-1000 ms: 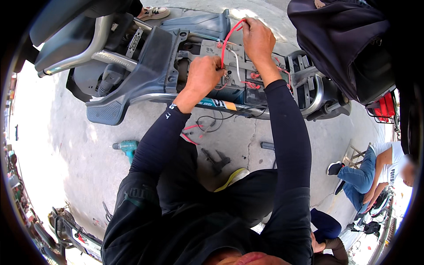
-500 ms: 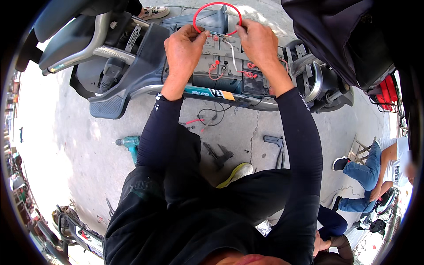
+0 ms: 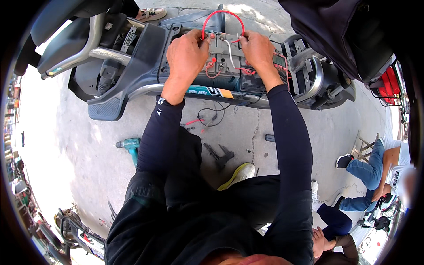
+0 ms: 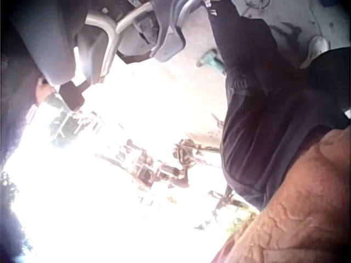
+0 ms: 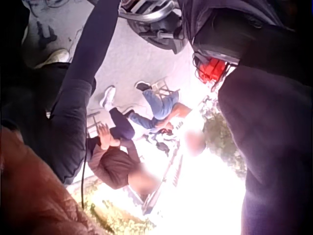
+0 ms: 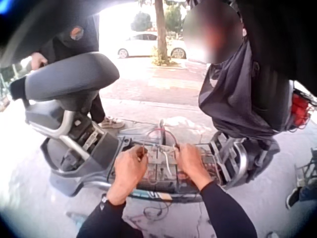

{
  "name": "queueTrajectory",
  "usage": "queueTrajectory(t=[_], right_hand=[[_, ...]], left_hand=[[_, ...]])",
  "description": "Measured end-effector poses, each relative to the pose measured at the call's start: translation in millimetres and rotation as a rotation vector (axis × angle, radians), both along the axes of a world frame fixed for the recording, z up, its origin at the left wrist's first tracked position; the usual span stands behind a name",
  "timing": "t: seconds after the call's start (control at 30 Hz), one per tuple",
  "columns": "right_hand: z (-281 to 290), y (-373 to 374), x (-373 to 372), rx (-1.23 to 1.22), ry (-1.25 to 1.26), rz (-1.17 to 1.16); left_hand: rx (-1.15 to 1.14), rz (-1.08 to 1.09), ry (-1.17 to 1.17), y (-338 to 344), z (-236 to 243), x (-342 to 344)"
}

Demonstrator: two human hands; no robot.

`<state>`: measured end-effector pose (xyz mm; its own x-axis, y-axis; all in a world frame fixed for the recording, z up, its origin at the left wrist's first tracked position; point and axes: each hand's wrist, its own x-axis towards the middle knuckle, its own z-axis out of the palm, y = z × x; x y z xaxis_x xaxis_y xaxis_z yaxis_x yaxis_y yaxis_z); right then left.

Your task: The person works on the battery compartment of an electric scooter, using a multimeter to test connections and wires. They strip and connect red wires to the battery terminals, then use a power drill to secure components within the compartment.

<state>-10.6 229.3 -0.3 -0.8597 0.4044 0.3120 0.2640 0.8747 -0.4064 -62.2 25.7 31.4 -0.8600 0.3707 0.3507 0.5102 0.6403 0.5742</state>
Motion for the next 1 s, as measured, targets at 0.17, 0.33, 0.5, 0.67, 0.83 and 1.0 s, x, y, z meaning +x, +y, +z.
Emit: queueTrajectory(t=[0.17,0.33,0.5,0.67,0.83,1.0], right_hand=[[-9,3,0,0.183,-0.165,0.066],[1,6,-2,0.142,-0.045,0.081],[-5,10,-5,0.217,-0.219,0.105],[43,15,7,-0.060,-0.017,0.086],[83,9,44,-0.165,0.200,0.049],[109,28,117,-0.506,0.183,0.218]], left_hand=[[-0.002,0.029,0.002,-2,-8,-5],[-0.013,0.042,0.010,1,-13,-11],[0.001,0.041,-0.005,8,-11,-9],[0.247,0.032,0.062,17,-6,-8],[0.517,-0.098,0.005,29,7,13],[0.484,-0.617,-0.521,33,17,49]])
